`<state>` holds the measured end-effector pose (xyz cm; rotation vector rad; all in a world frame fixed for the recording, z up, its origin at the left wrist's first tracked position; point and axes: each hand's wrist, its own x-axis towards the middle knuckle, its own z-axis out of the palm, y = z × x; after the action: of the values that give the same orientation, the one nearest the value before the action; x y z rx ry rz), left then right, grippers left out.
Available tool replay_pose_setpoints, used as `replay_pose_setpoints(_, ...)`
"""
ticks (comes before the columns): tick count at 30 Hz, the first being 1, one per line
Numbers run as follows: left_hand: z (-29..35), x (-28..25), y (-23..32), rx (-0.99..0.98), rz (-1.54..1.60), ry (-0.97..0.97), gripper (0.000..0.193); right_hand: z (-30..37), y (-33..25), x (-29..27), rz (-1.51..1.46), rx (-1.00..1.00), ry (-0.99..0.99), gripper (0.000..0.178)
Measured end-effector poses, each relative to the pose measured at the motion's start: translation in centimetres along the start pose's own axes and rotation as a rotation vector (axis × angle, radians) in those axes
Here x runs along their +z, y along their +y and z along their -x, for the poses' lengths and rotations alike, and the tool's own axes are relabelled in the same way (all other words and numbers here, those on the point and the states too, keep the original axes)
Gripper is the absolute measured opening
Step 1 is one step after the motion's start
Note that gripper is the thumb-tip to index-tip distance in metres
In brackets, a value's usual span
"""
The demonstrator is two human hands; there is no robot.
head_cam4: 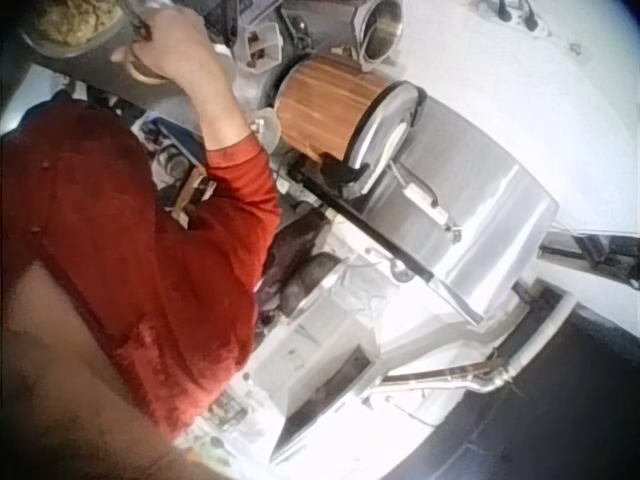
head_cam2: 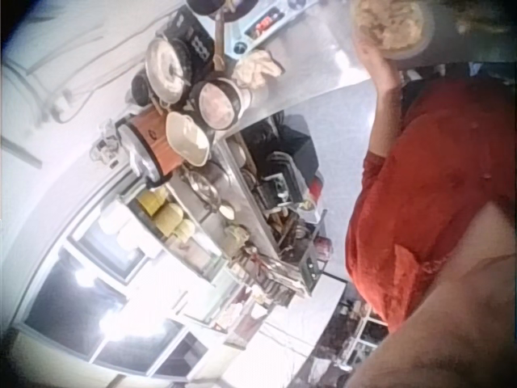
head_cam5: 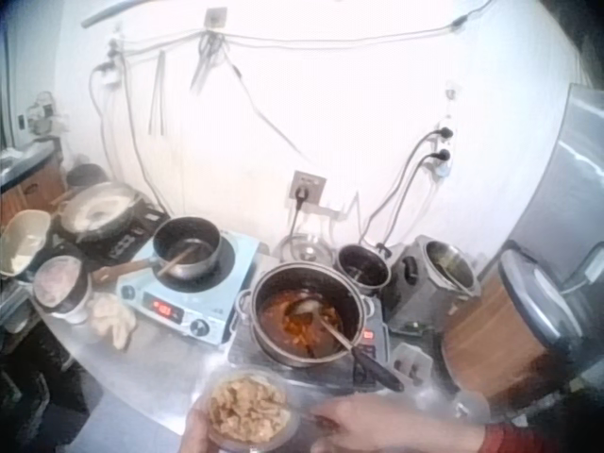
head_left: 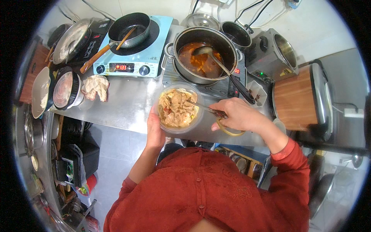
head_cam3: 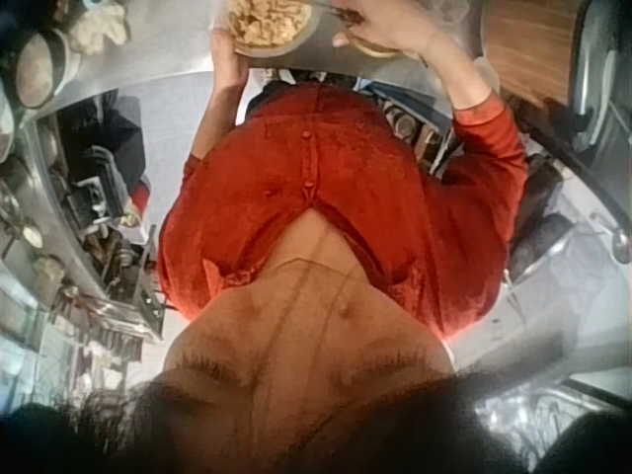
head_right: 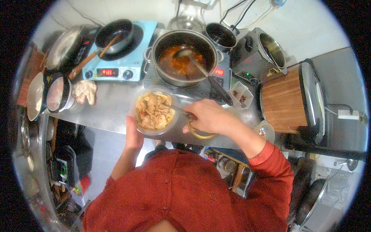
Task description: The person assembles a noodle soup bowl by adding bean sprouts, chopped greens, and fried tofu from containers into a plastic bowl. They then ladle hot broth and chili oil over the ingredients, add a spice packet, and seal the bowl with a lid.
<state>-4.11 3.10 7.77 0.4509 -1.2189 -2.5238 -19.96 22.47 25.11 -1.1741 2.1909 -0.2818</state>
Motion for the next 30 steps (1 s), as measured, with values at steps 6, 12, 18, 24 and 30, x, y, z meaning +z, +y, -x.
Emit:
replay_pose_setpoints(6, 0.0, -0.1, -0.3, -0.017, 0.047, 0.019, 0.084, 0.3, 0.0, -0.2, 0.095, -0.004, -0.032, 0.057)
replay_pose_setpoints(12, 0.1, -0.6, -0.5, 0.011, 0.043, -0.001, 0.079, 2.6, -1.1, -1.4, 0.174, -0.048, 0.128, 0.061)
replay_pose_setpoints(18, 0.1, -0.7, -0.2, -0.049, -0.093, 0.027, 0.084, 2.2, -2.6, -0.2, 0.311, 0.006, 0.120, 0.060)
replay_pose_setpoints(24, 0.1, -0.5, 0.3, -0.084, 0.037, 0.013, 0.070, 3.3, -3.4, -0.3, 0.366, 0.003, 0.146, 0.059)
replay_pose_setpoints(30, -0.2, -0.6, 0.3, -0.094, -0.076, -0.030, 0.086, 1.2, -3.9, 0.1, 0.357, -0.054, 0.201, 0.060)
